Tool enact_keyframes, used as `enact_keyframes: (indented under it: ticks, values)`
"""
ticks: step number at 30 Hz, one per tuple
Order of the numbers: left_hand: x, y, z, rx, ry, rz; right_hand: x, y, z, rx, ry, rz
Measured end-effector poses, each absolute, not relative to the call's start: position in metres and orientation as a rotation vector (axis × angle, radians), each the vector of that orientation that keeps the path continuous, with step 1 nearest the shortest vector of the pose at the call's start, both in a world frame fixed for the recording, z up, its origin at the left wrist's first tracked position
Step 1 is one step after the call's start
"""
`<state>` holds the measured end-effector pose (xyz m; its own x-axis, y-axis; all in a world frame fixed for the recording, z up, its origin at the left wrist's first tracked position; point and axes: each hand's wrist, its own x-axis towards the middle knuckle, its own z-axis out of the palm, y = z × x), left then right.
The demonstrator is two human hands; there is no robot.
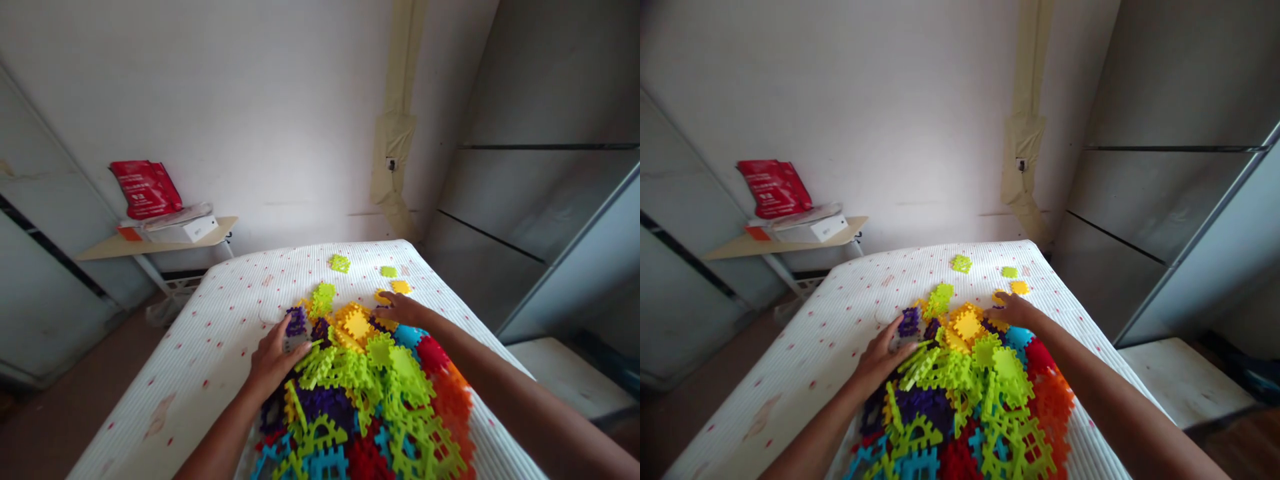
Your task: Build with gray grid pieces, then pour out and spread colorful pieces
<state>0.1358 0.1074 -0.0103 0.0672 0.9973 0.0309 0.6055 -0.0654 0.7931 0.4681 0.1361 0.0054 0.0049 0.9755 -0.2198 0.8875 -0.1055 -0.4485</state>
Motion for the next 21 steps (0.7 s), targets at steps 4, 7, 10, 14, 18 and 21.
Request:
enact_keyframes:
  ticks: [4, 7, 10, 14, 18, 21]
  values:
    - [0.147, 0.116, -0.012, 1.806, 1.561, 0.728, 0.442, 0.143, 0.006, -2.016, -2.051, 0.803]
    - [0.154, 0.119, -0.011, 1.797, 1.483, 0.741, 0.429, 0.147, 0.01, -1.981, -2.087, 0.88]
    - [0.165, 0.119, -0.009, 1.753, 1.436, 0.786, 0.418, 0.15, 0.012, -1.954, -2.096, 0.929]
    - [0.178, 0.121, -0.014, 1.615, 1.374, 0.904, 0.404, 0.155, 0.009, -1.859, -2.105, 0.953]
    - [0.182, 0.121, -0.02, 1.388, 1.202, 0.97, 0.396, 0.157, 0.002, -1.77, -2.076, 0.957]
    - [0.18, 0.119, -0.016, 1.223, 1.088, 0.999, 0.395, 0.155, -0.001, -1.723, -2.049, 0.958]
